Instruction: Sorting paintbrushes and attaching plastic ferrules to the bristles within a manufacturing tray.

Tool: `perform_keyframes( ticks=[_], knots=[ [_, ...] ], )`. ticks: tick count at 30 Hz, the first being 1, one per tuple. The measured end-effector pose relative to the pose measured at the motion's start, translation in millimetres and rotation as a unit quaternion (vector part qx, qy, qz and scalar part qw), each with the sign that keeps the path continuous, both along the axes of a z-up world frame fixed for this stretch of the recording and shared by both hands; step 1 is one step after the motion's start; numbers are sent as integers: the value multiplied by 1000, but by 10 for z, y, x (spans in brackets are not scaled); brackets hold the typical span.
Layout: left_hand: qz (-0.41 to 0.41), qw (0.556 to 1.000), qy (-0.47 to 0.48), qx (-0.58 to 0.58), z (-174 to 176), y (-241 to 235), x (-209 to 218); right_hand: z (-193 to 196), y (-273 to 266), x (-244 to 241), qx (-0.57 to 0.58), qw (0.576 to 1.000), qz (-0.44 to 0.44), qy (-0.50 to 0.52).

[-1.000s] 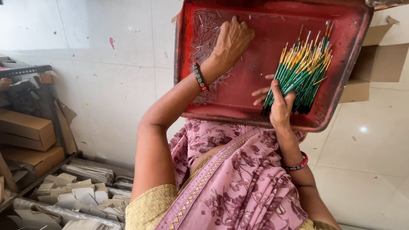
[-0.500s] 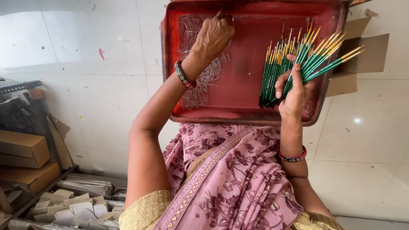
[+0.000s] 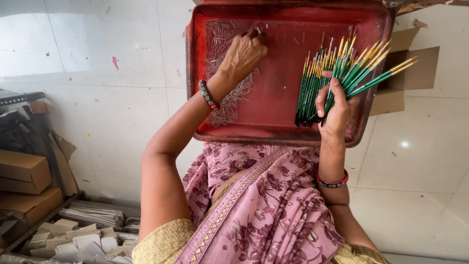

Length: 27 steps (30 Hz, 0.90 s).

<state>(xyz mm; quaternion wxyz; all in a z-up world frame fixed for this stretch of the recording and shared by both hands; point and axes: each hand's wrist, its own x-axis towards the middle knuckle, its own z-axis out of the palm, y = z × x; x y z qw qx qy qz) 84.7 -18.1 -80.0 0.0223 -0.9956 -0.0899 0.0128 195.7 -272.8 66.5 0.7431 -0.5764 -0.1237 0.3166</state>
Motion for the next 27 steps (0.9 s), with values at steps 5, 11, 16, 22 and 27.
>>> perform_keyframes(
  ticks=[5,11,16,22,27],
  knots=[
    [-10,994,-100,48,522,-35,9,69,29,-7,17,1000,17,-4],
    [-2,805,-234,-545,1447,-212,185,166,69,-59,12,1000,9,-25],
    [-17,541,-183,-820,1367,-338,366,-17,-100,-62,-3,995,29,-93],
    [-30,481,-192,-855,1660,-376,379,27,-84,-110,-16,994,15,-110],
    [-21,516,-207,-831,1612,-408,406,23,-75,-110,-4,994,8,-105]
  ],
)
